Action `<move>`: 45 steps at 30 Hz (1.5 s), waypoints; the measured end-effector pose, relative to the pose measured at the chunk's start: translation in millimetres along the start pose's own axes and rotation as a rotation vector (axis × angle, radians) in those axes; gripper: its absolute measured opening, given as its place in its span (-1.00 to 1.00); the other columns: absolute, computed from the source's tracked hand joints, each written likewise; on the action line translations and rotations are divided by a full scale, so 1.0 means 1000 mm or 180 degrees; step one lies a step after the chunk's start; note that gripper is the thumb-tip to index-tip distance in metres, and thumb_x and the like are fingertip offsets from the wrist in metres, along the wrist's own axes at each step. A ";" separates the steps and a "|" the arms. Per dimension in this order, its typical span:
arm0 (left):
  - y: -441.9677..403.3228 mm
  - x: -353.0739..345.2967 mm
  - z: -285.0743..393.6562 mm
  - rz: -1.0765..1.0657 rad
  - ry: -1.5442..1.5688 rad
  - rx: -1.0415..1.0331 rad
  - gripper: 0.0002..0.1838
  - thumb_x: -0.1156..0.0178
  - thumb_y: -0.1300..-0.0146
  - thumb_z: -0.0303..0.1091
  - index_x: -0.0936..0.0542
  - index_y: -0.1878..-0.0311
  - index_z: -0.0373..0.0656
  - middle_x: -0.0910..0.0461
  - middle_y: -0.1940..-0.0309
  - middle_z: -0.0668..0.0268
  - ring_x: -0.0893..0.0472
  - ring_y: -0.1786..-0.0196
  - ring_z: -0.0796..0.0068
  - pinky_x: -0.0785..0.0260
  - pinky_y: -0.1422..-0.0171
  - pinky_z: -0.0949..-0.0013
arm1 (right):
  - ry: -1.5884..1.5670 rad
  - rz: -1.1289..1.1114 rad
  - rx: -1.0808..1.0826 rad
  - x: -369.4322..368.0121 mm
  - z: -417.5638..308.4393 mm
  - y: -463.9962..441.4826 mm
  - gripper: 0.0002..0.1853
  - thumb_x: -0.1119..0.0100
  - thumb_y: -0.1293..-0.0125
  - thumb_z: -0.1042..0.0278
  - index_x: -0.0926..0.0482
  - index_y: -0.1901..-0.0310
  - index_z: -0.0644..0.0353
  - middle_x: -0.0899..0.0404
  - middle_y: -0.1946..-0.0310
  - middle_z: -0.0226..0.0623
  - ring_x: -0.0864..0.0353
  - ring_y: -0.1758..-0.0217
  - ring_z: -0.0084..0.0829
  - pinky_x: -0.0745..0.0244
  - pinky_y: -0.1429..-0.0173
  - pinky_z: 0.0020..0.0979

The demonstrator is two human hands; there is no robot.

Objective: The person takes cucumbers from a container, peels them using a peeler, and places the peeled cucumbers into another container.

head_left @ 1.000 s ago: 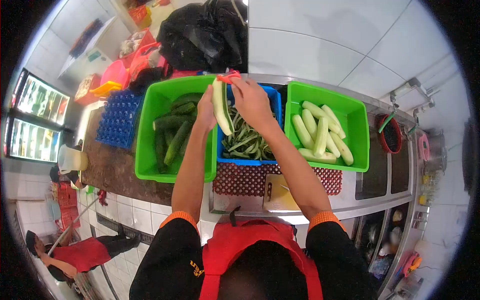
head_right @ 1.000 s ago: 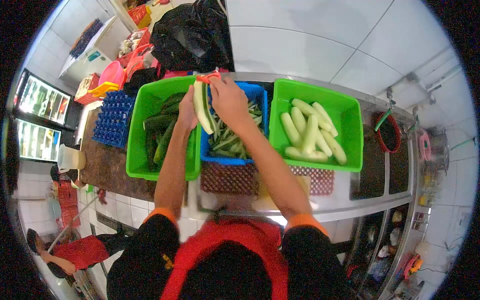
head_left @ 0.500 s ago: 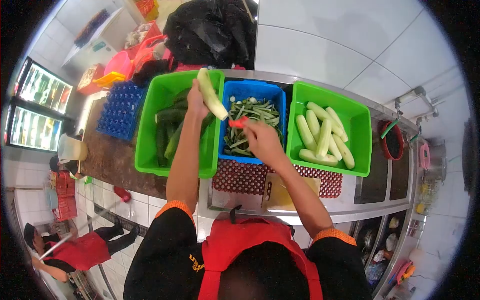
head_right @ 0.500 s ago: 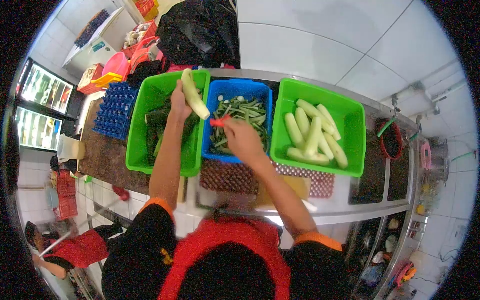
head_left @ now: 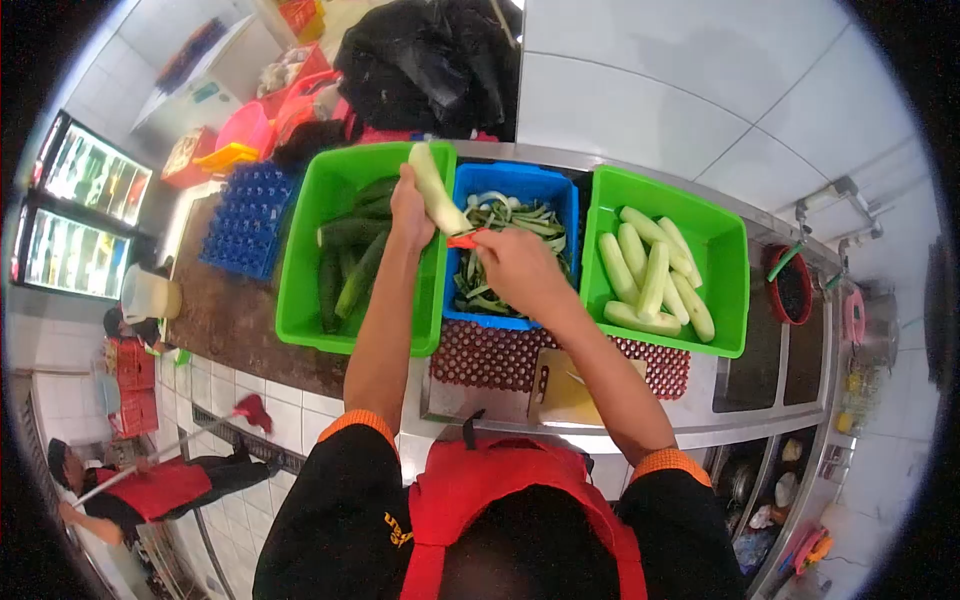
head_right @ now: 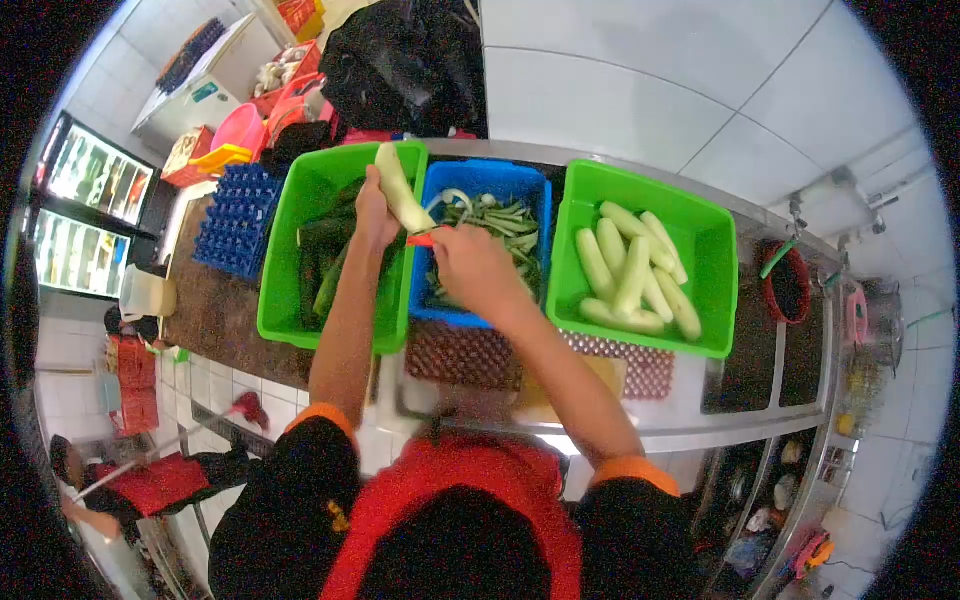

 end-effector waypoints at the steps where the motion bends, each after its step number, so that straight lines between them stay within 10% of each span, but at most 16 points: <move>1: 0.000 0.003 -0.001 0.0150 -0.0012 -0.0014 -0.50 0.26 -0.51 -0.01 -0.40 -0.17 -0.25 -0.51 0.04 0.19 -0.51 0.05 0.34 -0.39 -0.09 0.23 | -0.0087 -0.0122 0.0081 0.009 -0.007 0.002 -0.82 -0.06 -0.28 0.35 -0.60 0.16 0.16 -0.54 0.46 0.03 -0.55 0.33 0.05 -0.43 0.28 -0.05; 9: 0.021 -0.016 0.000 -0.0619 -0.0494 0.0290 -0.46 0.33 -0.50 0.06 -0.41 -0.14 -0.20 -0.56 0.20 0.22 -0.52 0.30 0.43 -0.46 0.22 0.27 | -0.0112 0.1051 0.0068 0.008 0.003 -0.057 -0.83 -0.05 -0.31 0.34 -0.58 0.15 0.16 -0.54 0.45 0.02 -0.54 0.32 0.06 -0.43 0.24 -0.03; 21: 0.006 0.008 0.021 -0.0289 -0.0412 0.0058 -0.44 0.40 -0.50 0.06 -0.45 -0.12 -0.15 -0.55 0.18 0.30 -0.53 0.29 0.42 -0.46 0.26 0.34 | -0.0626 -0.0426 -0.0374 0.047 -0.010 0.000 -0.80 -0.05 -0.24 0.38 -0.63 0.18 0.19 -0.59 0.38 0.05 -0.59 0.28 0.04 -0.47 0.16 -0.10; 23: 0.011 -0.001 0.018 -0.0388 -0.0296 0.0058 -0.43 0.36 -0.49 0.10 -0.48 -0.08 -0.18 -0.55 0.30 0.26 -0.51 0.35 0.43 -0.44 0.28 0.30 | -0.0586 0.0056 -0.0156 0.051 -0.002 -0.009 -0.74 -0.10 -0.28 0.38 -0.61 0.03 0.19 -0.45 0.61 -0.12 -0.35 0.61 -0.42 -0.32 0.43 -0.39; 30: 0.024 -0.025 -0.002 -0.0337 -0.0234 0.0023 -0.51 0.24 -0.50 0.01 -0.44 -0.10 -0.22 -0.53 0.07 0.26 -0.54 0.14 0.45 -0.44 0.04 0.34 | -0.0081 0.1302 0.0109 -0.003 -0.011 -0.052 -0.81 -0.03 -0.31 0.38 -0.54 0.10 0.20 -0.51 0.45 0.01 -0.52 0.32 0.06 -0.42 0.27 -0.03; 37: 0.014 -0.001 0.000 0.0007 -0.0700 -0.0545 -0.47 0.17 -0.48 0.04 -0.43 -0.14 -0.27 -0.53 0.06 0.27 -0.51 0.04 0.50 -0.39 -0.07 0.33 | 0.0005 0.0209 0.0194 0.007 -0.019 -0.022 -0.81 -0.04 -0.28 0.41 -0.54 0.13 0.26 -0.54 0.40 0.07 -0.55 0.28 0.05 -0.42 0.22 -0.01; 43: 0.019 -0.006 0.016 0.0130 -0.0607 -0.0254 -0.48 0.20 -0.48 0.05 -0.43 -0.11 -0.25 -0.53 0.16 0.27 -0.51 0.18 0.44 -0.42 0.06 0.31 | 0.0020 0.1153 0.0226 0.021 0.005 -0.025 -0.79 -0.01 -0.35 0.33 -0.52 0.11 0.25 -0.54 0.50 -0.05 -0.55 0.52 -0.08 -0.46 0.36 -0.14; 45: 0.023 0.000 0.020 0.0101 -0.0572 -0.0234 -0.49 0.20 -0.48 0.05 -0.44 -0.09 -0.24 -0.53 0.19 0.25 -0.52 0.22 0.41 -0.43 0.11 0.28 | -0.0966 -0.1704 -0.1561 0.019 0.033 -0.021 -0.77 0.11 -0.43 0.29 -0.49 0.11 0.23 -0.54 0.51 -0.20 -0.52 0.67 -0.35 -0.44 0.60 -0.29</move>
Point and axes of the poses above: each hand's wrist, its own y-axis away from the middle knuckle, its own x-axis out of the back of the hand, z = x × y, the point moved 1 cm from there along -y, towards the middle knuckle
